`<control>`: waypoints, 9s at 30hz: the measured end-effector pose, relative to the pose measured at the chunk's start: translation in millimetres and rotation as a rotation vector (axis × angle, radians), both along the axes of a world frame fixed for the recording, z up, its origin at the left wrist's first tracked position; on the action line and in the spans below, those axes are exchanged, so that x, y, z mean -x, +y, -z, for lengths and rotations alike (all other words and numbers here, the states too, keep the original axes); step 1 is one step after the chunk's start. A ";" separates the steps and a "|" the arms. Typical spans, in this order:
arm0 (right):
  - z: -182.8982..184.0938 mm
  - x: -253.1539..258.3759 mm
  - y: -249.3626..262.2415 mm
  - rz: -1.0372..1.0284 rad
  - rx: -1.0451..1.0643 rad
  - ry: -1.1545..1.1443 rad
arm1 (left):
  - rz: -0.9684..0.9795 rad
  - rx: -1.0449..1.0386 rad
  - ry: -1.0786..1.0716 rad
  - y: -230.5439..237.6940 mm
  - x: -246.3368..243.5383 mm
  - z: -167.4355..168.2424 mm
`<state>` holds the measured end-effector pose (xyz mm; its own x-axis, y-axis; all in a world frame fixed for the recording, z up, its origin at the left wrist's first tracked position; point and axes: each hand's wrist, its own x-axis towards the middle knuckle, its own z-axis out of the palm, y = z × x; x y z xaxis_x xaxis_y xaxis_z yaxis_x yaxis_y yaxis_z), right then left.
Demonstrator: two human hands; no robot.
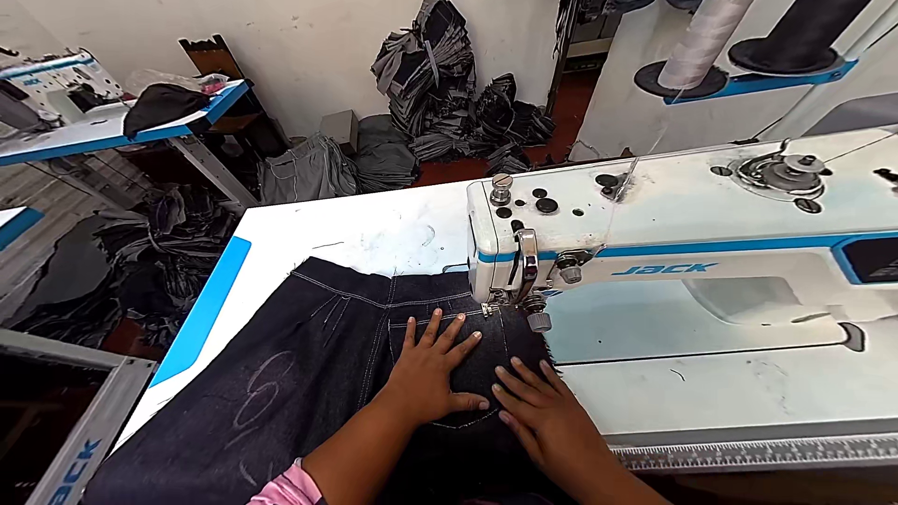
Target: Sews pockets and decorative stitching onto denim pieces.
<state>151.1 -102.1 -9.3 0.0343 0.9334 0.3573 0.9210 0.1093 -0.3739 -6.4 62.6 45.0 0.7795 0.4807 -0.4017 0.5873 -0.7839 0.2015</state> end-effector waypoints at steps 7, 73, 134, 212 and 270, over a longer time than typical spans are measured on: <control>-2.6 -24.2 13.8 -0.064 0.040 0.026 | -0.015 -0.068 -0.046 28.0 -14.4 6.2; -21.6 -97.5 0.4 0.202 0.222 -0.174 | -0.215 -0.194 -0.121 -2.2 -38.1 14.2; -2.0 6.7 -26.2 0.029 -0.137 -0.158 | -0.139 -0.030 -0.111 -9.3 -9.1 7.0; -31.8 -42.5 43.2 0.021 0.464 -0.047 | -0.059 -0.002 -0.564 -6.0 -18.9 23.5; -63.9 -80.9 111.0 0.090 0.599 0.016 | -0.235 -0.076 -0.148 -43.5 -42.0 2.9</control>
<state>232.0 8.9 54.6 0.1234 0.9651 -0.2309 0.9106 -0.2027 -0.3602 35.6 19.2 42.0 0.6909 0.6791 -0.2479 0.7229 -0.6460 0.2449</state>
